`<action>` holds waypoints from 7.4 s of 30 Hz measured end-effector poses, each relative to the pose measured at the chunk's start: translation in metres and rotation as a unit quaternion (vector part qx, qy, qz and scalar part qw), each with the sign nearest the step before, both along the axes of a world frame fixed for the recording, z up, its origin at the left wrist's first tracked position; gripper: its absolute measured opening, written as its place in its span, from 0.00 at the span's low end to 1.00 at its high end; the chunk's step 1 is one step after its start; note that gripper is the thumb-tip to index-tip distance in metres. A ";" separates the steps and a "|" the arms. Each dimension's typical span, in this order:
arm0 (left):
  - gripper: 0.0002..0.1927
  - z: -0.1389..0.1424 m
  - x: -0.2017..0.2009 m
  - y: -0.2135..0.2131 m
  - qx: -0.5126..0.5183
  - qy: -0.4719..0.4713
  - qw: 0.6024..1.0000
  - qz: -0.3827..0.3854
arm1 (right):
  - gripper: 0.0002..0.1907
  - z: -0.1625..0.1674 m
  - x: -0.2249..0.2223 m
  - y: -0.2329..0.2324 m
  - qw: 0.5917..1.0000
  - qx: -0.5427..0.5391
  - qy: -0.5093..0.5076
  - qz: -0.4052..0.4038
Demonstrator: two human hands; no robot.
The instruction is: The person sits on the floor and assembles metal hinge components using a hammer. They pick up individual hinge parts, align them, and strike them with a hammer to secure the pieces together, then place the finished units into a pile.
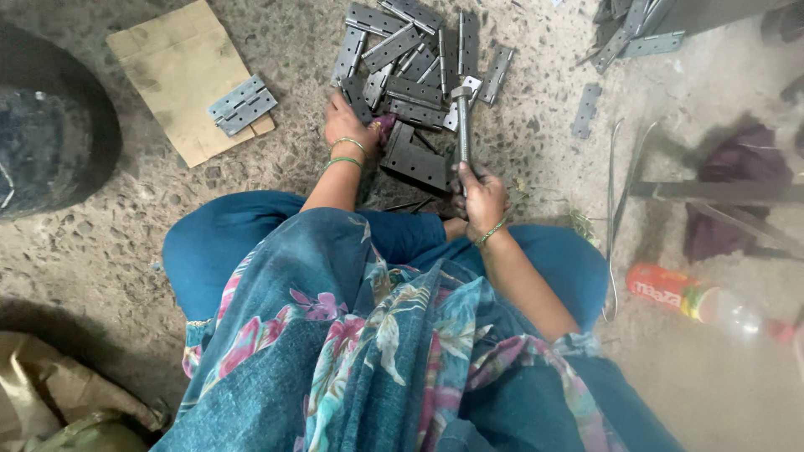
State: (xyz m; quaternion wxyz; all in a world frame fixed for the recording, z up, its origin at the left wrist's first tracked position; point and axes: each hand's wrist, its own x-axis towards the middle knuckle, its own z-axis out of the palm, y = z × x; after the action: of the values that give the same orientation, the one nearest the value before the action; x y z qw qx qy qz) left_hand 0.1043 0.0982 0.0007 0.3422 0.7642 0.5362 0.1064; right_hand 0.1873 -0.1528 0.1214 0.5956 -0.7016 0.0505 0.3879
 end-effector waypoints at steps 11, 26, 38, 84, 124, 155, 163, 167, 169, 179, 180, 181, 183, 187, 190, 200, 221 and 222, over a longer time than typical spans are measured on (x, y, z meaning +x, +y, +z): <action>0.18 -0.016 0.002 0.002 0.024 -0.072 0.997 0.010 | 0.14 -0.016 0.003 -0.003 0.996 -0.021 -0.082 0.008; 0.12 0.005 -0.032 -0.091 0.062 0.063 0.952 -0.292 | 0.19 -0.079 -0.040 -0.036 0.817 -0.222 -0.481 0.228; 0.15 0.021 -0.043 -0.105 0.056 0.074 0.940 -0.328 | 0.15 -0.087 -0.043 -0.030 0.792 -0.232 -0.484 0.291; 0.12 0.013 -0.052 -0.071 -0.164 -0.120 0.978 -0.046 | 0.16 -0.039 -0.038 -0.021 0.845 -0.064 -0.497 0.187; 0.22 0.005 -0.031 -0.090 -0.010 0.028 0.968 -0.249 | 0.24 -0.051 -0.022 -0.008 0.776 -0.300 -0.465 0.302; 0.18 0.012 -0.039 -0.013 -0.022 0.125 0.976 -0.179 | 0.22 -0.093 0.028 0.062 0.962 0.009 -0.249 0.108; 0.19 0.037 -0.050 -0.011 -0.041 0.145 0.980 -0.129 | 0.15 -0.091 0.020 0.053 0.898 -0.014 -0.408 0.165; 0.24 0.049 -0.056 -0.018 -0.047 0.125 0.986 -0.099 | 0.14 -0.091 0.009 0.040 0.927 0.009 -0.341 0.156; 0.24 0.055 -0.058 -0.021 -0.046 0.123 0.986 -0.101 | 0.15 -0.094 0.005 0.034 0.945 -0.025 -0.289 0.148; 0.17 0.048 -0.055 -0.043 0.027 0.144 0.960 -0.238 | 0.17 -0.084 -0.008 0.032 0.950 -0.005 -0.273 0.152; 0.18 0.042 -0.054 -0.046 0.056 0.143 0.954 -0.258 | 0.16 -0.078 -0.012 0.032 0.926 0.009 -0.346 0.153; 0.21 0.036 -0.052 -0.050 0.083 0.143 0.951 -0.260 | 0.15 -0.071 -0.018 0.030 0.896 0.023 -0.417 0.153; 0.27 0.025 -0.048 -0.060 0.135 0.144 0.944 -0.263 | 0.14 -0.063 -0.027 0.028 0.870 0.068 -0.467 0.143; 0.33 0.016 -0.041 -0.073 0.127 0.184 0.937 -0.269 | 0.15 -0.072 -0.030 0.031 0.791 0.070 -0.591 0.141; 0.35 0.024 -0.042 -0.075 0.094 0.237 0.918 -0.305 | 0.15 -0.092 -0.025 0.041 0.764 -0.131 -0.571 0.271; 0.39 0.056 -0.045 -0.077 0.060 0.265 0.909 -0.317 | 0.16 -0.088 -0.021 0.037 0.794 -0.089 -0.567 0.200; 0.43 0.030 -0.056 -0.033 -0.038 0.039 0.998 -0.023 | 0.16 -0.034 -0.015 -0.006 0.753 -0.331 -0.390 0.414; 0.43 0.029 -0.056 -0.031 -0.047 0.036 0.998 -0.018 | 0.16 -0.034 -0.017 -0.006 0.747 -0.329 -0.401 0.415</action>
State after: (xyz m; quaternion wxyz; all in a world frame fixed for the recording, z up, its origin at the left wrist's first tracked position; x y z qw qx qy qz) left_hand 0.0485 0.0674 0.0295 0.3601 0.7604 0.5384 0.0477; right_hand 0.1702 -0.1590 0.0876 0.0729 -0.8969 -0.3649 0.2388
